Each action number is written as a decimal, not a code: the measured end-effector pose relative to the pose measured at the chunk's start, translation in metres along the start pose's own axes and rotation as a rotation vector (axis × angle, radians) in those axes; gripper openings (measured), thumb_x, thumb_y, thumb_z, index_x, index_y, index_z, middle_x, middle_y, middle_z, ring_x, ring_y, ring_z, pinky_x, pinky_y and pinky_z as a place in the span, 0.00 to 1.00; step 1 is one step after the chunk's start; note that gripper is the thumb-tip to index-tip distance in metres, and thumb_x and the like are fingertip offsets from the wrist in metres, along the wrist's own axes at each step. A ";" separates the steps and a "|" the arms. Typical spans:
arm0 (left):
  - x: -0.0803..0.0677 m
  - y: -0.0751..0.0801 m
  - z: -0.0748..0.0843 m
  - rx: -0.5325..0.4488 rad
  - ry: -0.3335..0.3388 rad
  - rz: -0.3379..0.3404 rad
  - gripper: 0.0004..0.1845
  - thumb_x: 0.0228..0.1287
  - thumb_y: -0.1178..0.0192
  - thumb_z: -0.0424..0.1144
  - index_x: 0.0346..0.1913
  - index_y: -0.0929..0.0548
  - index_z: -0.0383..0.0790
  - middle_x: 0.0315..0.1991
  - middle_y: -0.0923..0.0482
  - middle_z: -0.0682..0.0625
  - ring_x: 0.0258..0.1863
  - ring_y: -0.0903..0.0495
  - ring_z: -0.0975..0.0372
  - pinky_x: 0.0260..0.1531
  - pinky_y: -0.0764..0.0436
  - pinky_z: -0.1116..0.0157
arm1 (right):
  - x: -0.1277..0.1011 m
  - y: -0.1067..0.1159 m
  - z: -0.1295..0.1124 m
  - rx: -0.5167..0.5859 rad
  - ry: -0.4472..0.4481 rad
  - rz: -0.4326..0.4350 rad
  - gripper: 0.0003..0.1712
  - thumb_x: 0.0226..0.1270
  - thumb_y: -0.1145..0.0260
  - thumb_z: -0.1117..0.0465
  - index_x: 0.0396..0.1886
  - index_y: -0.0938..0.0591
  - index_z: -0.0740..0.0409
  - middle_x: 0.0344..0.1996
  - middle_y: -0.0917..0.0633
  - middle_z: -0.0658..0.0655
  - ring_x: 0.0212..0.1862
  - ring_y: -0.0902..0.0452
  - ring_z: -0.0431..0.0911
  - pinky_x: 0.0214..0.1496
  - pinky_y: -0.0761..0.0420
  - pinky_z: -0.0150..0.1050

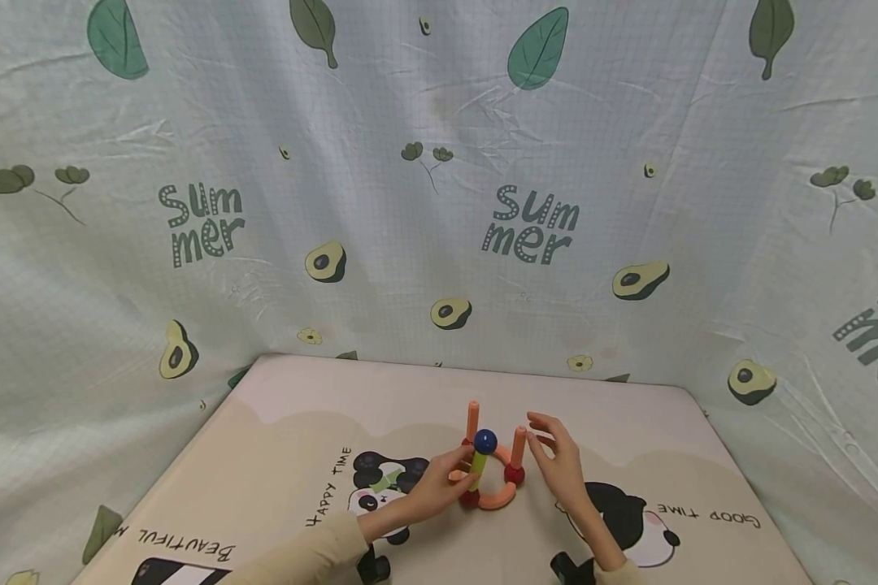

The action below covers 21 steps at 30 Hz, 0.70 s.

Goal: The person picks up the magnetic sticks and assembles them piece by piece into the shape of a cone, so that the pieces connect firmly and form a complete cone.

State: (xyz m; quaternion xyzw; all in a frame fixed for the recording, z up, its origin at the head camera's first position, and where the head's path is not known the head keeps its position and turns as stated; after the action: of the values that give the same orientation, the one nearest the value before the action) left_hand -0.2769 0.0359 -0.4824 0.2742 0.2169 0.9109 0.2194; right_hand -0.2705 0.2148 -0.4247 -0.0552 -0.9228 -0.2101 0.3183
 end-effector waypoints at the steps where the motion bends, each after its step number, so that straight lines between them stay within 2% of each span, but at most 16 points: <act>1: 0.000 0.000 0.000 0.001 -0.003 -0.001 0.17 0.62 0.49 0.32 0.54 0.31 0.37 0.45 0.23 0.43 0.43 0.22 0.62 0.39 0.23 0.74 | -0.001 0.000 0.004 0.014 -0.020 -0.009 0.17 0.56 0.44 0.77 0.48 0.27 0.74 0.44 0.23 0.70 0.44 0.28 0.31 0.43 0.31 0.15; 6: 0.000 0.000 0.000 -0.006 -0.002 0.005 0.17 0.62 0.48 0.32 0.54 0.31 0.36 0.45 0.23 0.43 0.43 0.23 0.62 0.39 0.23 0.73 | -0.004 -0.005 0.032 0.130 -0.146 -0.054 0.19 0.61 0.44 0.71 0.53 0.30 0.70 0.48 0.25 0.70 0.45 0.29 0.25 0.42 0.30 0.16; 12: 0.000 0.001 0.006 0.010 -0.004 0.036 0.17 0.61 0.48 0.30 0.54 0.31 0.35 0.44 0.23 0.43 0.42 0.22 0.59 0.39 0.22 0.72 | -0.008 -0.012 0.056 0.202 -0.258 -0.103 0.22 0.64 0.45 0.63 0.57 0.33 0.67 0.50 0.26 0.67 0.43 0.28 0.25 0.43 0.27 0.19; 18: -0.001 0.011 0.030 -0.017 0.000 0.054 0.16 0.59 0.49 0.25 0.52 0.30 0.29 0.43 0.23 0.37 0.40 0.22 0.51 0.40 0.21 0.69 | -0.012 -0.015 0.063 0.224 -0.339 -0.129 0.24 0.66 0.47 0.59 0.59 0.35 0.65 0.46 0.27 0.43 0.42 0.27 0.26 0.43 0.24 0.25; 21: -0.002 0.016 0.039 -0.029 0.004 0.048 0.15 0.59 0.49 0.25 0.51 0.30 0.28 0.43 0.23 0.36 0.40 0.22 0.50 0.40 0.22 0.72 | -0.014 -0.016 0.067 0.240 -0.365 -0.134 0.24 0.67 0.48 0.59 0.59 0.35 0.64 0.42 0.27 0.35 0.42 0.27 0.26 0.44 0.22 0.30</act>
State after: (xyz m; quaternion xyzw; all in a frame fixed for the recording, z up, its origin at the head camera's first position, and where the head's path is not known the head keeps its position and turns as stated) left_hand -0.2566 0.0333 -0.4452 0.2745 0.1973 0.9194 0.2009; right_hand -0.3009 0.2286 -0.4865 0.0076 -0.9850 -0.1061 0.1356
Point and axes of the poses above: each hand's wrist, its own x-axis towards the middle knuckle, its own y-axis out of the back of the hand, z = x × y, the point moved 4 cm from there along x, towards the middle knuckle
